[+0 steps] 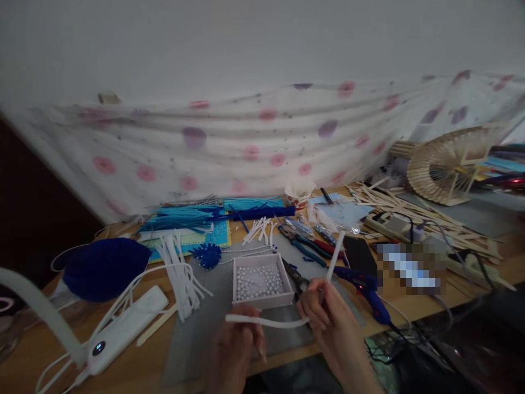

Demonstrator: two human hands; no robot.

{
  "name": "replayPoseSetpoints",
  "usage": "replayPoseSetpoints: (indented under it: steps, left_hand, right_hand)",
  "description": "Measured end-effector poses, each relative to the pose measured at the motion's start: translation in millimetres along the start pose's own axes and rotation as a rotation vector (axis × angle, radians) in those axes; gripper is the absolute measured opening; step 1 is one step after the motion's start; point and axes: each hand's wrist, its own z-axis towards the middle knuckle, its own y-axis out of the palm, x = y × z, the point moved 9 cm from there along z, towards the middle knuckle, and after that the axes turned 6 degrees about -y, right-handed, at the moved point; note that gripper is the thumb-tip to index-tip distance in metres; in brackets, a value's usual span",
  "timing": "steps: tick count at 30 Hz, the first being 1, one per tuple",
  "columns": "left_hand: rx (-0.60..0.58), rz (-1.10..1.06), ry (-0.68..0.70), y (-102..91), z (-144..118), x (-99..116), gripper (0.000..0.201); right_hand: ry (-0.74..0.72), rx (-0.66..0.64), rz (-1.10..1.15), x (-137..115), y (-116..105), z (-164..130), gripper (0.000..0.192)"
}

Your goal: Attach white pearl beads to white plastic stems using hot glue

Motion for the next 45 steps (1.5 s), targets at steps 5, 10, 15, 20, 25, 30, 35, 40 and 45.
replayPoseSetpoints:
  steps: [5, 10, 15, 20, 25, 30, 35, 40, 45]
  left_hand:
    - [0.272, 0.136, 0.261, 18.3, -6.7, 37.7, 0.047]
    - [0.163, 0.244, 0.303, 54.4, 3.1, 54.5, 0.054]
    - [0.104, 0.290, 0.364, 68.5, 1.6, 58.5, 0.053]
    - [0.033, 0.313, 0.387, 71.2, 3.5, 59.2, 0.048]
    - [0.018, 0.302, 0.363, 69.6, 5.0, 57.3, 0.044]
    - [0.022, 0.283, 0.353, 69.6, 7.2, 57.3, 0.046]
    - [0.048, 0.124, 0.335, 59.2, 9.4, 59.4, 0.041]
    - [0.149, -0.055, 0.389, 35.0, 8.2, 65.1, 0.031]
    - [0.255, -0.282, 0.409, 18.0, 4.4, 70.6, 0.033]
  right_hand:
    - [0.103, -0.157, -0.271, 3.4, 4.2, -13.6, 0.068]
    - [0.044, -0.249, -0.652, -10.2, 15.1, -22.4, 0.077]
    - [0.042, -0.295, -0.761, -12.8, 21.2, -22.8, 0.078]
    - [0.042, -0.340, -0.808, -13.0, 24.2, -22.8, 0.078]
    - [0.058, -0.348, -0.817, -10.2, 22.1, -22.8, 0.078]
    - [0.061, -0.349, -0.790, -4.4, 18.2, -22.1, 0.077]
    - [0.121, -0.316, -0.618, 14.9, 1.3, -21.8, 0.072]
    - [0.167, -0.383, -0.375, 26.2, 0.1, -20.3, 0.060]
    - [0.103, -0.307, -0.250, 18.5, 4.0, -14.0, 0.036]
